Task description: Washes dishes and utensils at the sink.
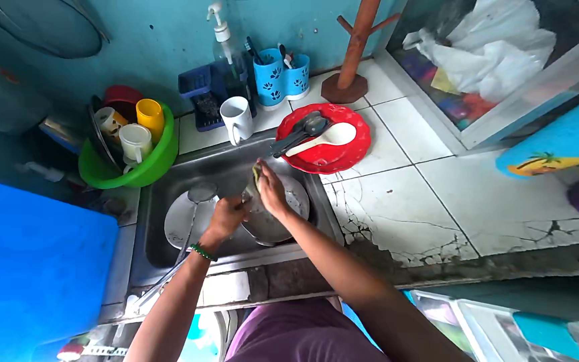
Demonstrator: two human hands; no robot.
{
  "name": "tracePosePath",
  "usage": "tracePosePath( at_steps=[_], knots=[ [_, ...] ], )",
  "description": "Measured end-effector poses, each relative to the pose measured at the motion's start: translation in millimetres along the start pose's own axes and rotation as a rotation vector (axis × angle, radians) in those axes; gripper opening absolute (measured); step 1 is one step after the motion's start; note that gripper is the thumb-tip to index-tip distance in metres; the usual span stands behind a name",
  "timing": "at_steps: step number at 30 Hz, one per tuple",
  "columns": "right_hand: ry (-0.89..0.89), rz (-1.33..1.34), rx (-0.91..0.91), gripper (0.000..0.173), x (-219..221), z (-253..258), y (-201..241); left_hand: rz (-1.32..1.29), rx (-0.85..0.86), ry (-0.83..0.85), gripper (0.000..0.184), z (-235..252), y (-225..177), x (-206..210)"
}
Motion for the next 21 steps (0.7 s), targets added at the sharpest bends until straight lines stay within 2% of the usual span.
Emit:
tracePosePath(
  at_steps=[3,8,10,13,18,21],
  knots=[
    [-0.072,-0.008,0.112,0.046,-3.3,-8.4,-12.4,-0.047,-0.039,0.001,0.016,2.4,-0.4,-2.9],
    [-0.181,-0.075,-0.191,0.049,15.9,-47.4,14.6,-0.111,-0.064,0.008,0.010,7.2,1.1,4.0],
    [-0.157,-0.035,-0.142,0.047,10.0,-38.9,7.6,-0.107,-0.057,0.017,0.011,4.1,-1.1,4.8],
    [-0.097,0.011,0.031,0.047,2.7,-24.2,-7.0,-0.130,-0.075,0.020,0.017,4.0,2.6,5.0],
    [-0.026,-0.124,-0.208,0.051,13.9,-25.9,14.3,-0.009,-0.066,0.036,0.011,1.6,-3.5,11.5],
    [-0.005,-0.073,-0.102,0.042,1.7,-1.9,19.8,0.049,0.026,0.016,0.018,-6.7,-9.1,8.9]
  ],
)
Point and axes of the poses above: each hand's wrist, its own z-axis towards the middle knuckle, its own x-axis out of the palm, y = z × x, the point moved 6 cm from there along z, towards the middle knuckle, and after that the axes turned 4 degrees about -x, right-handed, at the moved point
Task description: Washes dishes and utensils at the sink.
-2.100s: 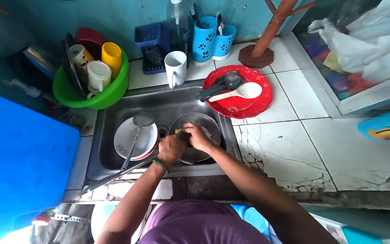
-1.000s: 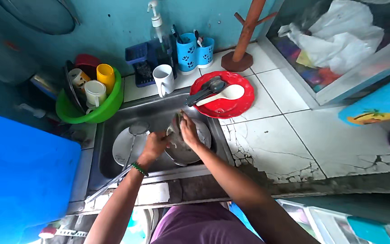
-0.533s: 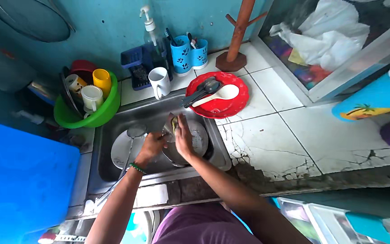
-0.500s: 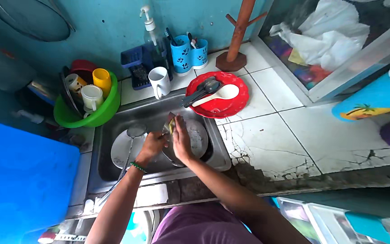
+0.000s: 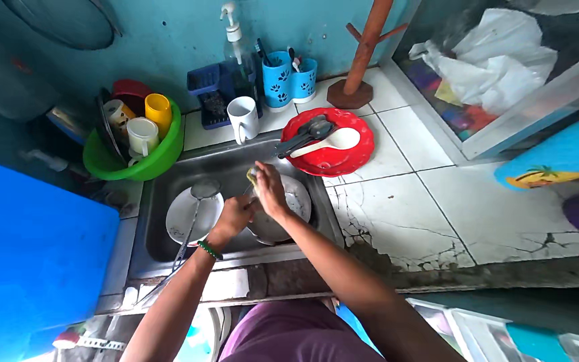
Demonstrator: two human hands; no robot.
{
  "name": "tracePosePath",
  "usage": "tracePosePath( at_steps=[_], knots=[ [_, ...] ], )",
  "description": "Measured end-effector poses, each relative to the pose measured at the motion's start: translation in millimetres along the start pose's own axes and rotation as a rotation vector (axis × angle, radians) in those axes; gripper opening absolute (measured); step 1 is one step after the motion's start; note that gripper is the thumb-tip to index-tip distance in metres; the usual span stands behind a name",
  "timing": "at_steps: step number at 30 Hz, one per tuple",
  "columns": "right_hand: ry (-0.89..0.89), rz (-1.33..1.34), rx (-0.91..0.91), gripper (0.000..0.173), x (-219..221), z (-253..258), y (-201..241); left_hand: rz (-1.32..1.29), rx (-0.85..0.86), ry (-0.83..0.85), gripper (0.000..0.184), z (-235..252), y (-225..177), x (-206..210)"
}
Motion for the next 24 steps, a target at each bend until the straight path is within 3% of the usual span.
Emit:
tracePosePath(
  at_steps=[4,6,9,11,14,15,19,24],
  knots=[
    [-0.004,-0.145,0.226,0.039,-15.2,9.3,-11.7,0.065,0.114,-0.139,0.018,-11.7,-12.8,-19.4],
    [0.097,-0.186,0.361,0.042,-12.6,-4.5,-25.6,0.121,0.154,-0.205,0.021,-14.2,-19.1,-32.6],
    [0.523,-0.418,0.433,0.049,2.3,-17.9,-48.9,0.391,0.086,-0.142,0.024,-16.7,-26.9,-35.7],
    [0.808,-0.606,0.348,0.037,7.4,-23.3,-59.3,0.632,0.000,-0.018,0.028,-17.3,-23.6,-21.1],
    [1.069,-0.743,0.293,0.056,0.4,-39.4,-70.3,0.812,-0.080,0.133,0.044,-10.6,-3.4,6.1],
    [1.108,-0.749,0.315,0.053,-4.6,-42.9,-72.7,0.850,-0.104,0.169,0.044,-8.1,1.8,12.6],
    [1.026,-0.846,0.375,0.025,-23.6,-29.5,-62.1,1.020,-0.155,0.260,0.042,-3.6,13.6,37.2],
    [0.758,-0.597,0.193,0.025,-11.8,-11.7,-50.4,1.082,-0.207,0.286,0.039,13.1,15.3,60.9]
  ],
)
Point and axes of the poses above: each hand's wrist, its own z-axis towards the middle knuckle, its own x-axis out of the palm, y = z × x, the point moved 6 cm from there along z, towards the middle knuckle, and after that the axes turned 4 degrees about -x, right-handed, at the moved point
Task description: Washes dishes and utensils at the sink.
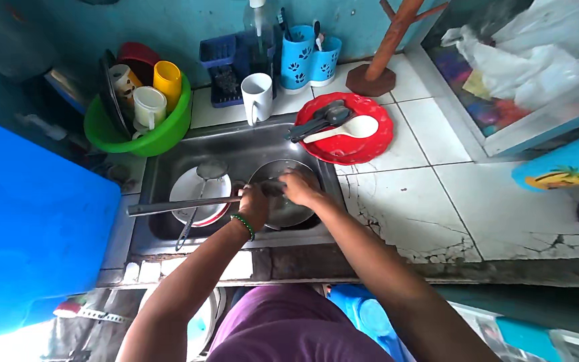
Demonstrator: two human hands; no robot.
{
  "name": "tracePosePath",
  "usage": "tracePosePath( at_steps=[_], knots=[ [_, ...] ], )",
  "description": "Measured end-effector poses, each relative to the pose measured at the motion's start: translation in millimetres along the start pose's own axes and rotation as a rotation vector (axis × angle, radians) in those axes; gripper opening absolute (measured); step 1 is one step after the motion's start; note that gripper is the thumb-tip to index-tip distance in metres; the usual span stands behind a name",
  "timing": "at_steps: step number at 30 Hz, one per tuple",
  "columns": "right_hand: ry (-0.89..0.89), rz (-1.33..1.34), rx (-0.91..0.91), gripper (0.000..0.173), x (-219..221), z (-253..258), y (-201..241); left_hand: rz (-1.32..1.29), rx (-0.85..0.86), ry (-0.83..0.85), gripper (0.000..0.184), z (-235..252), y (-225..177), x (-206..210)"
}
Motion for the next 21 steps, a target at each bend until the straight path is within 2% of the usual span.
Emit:
tracePosePath(
  at_steps=[3,5,6,7,9,12,14,17,19,21],
  knots=[
    [0.046,-0.048,0.066,0.028,25.3,1.2,-1.7,-0.067,0.007,-0.013,0.034,-1.5,-3.2,-8.6],
    [0.061,0.066,0.131,0.042,43.5,5.4,-10.2,-0.209,0.020,-0.057,0.030,-4.2,3.4,-17.2],
    [0.072,0.140,0.114,0.043,52.8,10.1,-11.9,-0.259,0.015,-0.064,0.028,-2.4,7.1,-18.7],
    [0.074,0.205,0.061,0.037,58.4,16.2,-9.3,-0.309,-0.006,-0.061,0.027,-0.8,11.1,-20.5],
    [0.048,0.244,0.011,0.030,59.0,21.7,-0.6,-0.411,-0.077,-0.049,0.029,1.1,18.4,-23.3],
    [-0.064,0.187,0.096,0.050,41.4,19.1,0.8,-0.493,-0.136,-0.044,0.031,3.1,22.3,-21.3],
    [-0.169,0.182,0.016,0.056,28.6,16.6,11.7,-0.530,-0.119,-0.068,0.030,5.2,25.1,-20.2],
    [-0.328,0.198,-0.196,0.043,17.1,11.1,25.5,-0.611,-0.091,-0.102,0.029,7.5,34.7,-17.3],
    [-0.448,0.175,-0.200,0.029,6.2,11.7,19.5,-0.648,-0.108,-0.122,0.026,5.2,46.5,-15.2],
    [-0.562,0.170,-0.205,0.022,-1.8,9.6,22.3,-0.709,-0.111,-0.147,0.024,-3.9,52.9,-18.0]
  ],
)
Point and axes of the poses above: each hand's wrist, its own z-axis towards the middle knuckle, its own x-axis out of the palm, y = z × x, the point moved 6 cm from there along z, towards the middle knuckle, and after that the axes turned 4 degrees about -x, right-handed, at the moved point
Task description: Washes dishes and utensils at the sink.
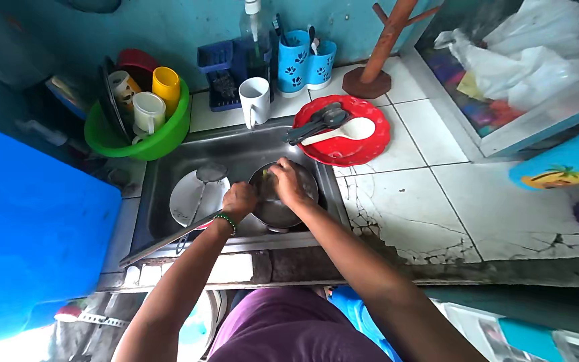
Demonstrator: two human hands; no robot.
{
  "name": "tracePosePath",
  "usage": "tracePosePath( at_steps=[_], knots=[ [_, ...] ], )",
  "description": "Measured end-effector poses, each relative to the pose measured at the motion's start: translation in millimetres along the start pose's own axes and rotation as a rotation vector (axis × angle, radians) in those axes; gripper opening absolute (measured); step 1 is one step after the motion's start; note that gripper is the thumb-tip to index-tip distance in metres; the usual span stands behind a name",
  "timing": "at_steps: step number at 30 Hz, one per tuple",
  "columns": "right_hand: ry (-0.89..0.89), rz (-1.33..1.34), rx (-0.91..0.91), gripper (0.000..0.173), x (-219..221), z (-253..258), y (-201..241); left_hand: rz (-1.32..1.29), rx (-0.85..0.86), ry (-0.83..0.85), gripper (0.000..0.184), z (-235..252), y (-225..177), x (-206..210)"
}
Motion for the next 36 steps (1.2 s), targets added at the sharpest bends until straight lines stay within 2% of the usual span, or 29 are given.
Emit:
tracePosePath(
  at_steps=[4,7,9,12,17,22,24,25,29,31,33,34,36],
  knots=[
    [-0.024,0.043,-0.228,0.023,10.5,0.9,26.3,-0.051,0.005,-0.059,0.022,-5.1,-2.6,-8.7],
    [-0.114,-0.038,-0.125,0.020,-8.2,7.8,15.5,-0.130,0.024,-0.088,0.023,-5.9,7.4,-15.8],
    [-0.193,0.080,-0.006,0.024,-17.5,12.3,2.1,-0.221,0.056,-0.113,0.022,-3.7,13.4,-18.4],
    [-0.152,0.322,0.134,0.031,-27.0,20.1,-0.4,-0.353,0.074,-0.085,0.020,-0.7,15.3,-18.4],
    [-0.237,0.336,0.066,0.030,-42.9,29.3,11.2,-0.653,0.131,0.111,0.034,-0.5,13.2,-18.1],
    [-0.323,0.348,0.043,0.030,-44.5,27.0,14.4,-0.785,0.148,0.127,0.038,-10.1,8.1,-16.9],
    [-0.223,0.236,0.119,0.031,-43.1,23.2,4.4,-0.768,0.082,0.094,0.040,-13.8,12.6,-16.8],
    [-0.104,0.146,0.141,0.031,-39.2,19.6,-1.6,-0.766,0.043,0.073,0.042,-16.3,15.3,-20.0],
    [0.612,-0.249,0.193,0.043,11.4,-14.4,-29.7,-0.838,-0.059,0.055,0.050,-19.9,27.7,-28.3],
    [0.862,-0.293,0.206,0.041,30.2,-28.9,-35.9,-0.865,-0.107,0.063,0.057,-20.8,28.8,-29.0],
    [0.905,-0.210,0.199,0.031,27.4,-28.3,-35.3,-0.877,-0.135,0.068,0.060,-22.8,27.4,-29.5],
    [0.844,-0.140,0.183,0.026,19.2,-23.2,-30.8,-0.880,-0.145,0.067,0.061,-22.8,27.8,-28.8],
    [0.597,-0.005,0.093,0.020,-8.1,-7.2,-8.0,-0.887,-0.154,0.072,0.062,-21.1,28.3,-27.0]
  ],
)
Point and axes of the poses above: each hand's wrist, its own z-axis towards the middle knuckle, its own x-axis out of the palm, y = z × x, the point moved 6 cm from there along z, towards the middle knuckle, and after that the axes turned 4 degrees about -x, right-handed, at the moved point
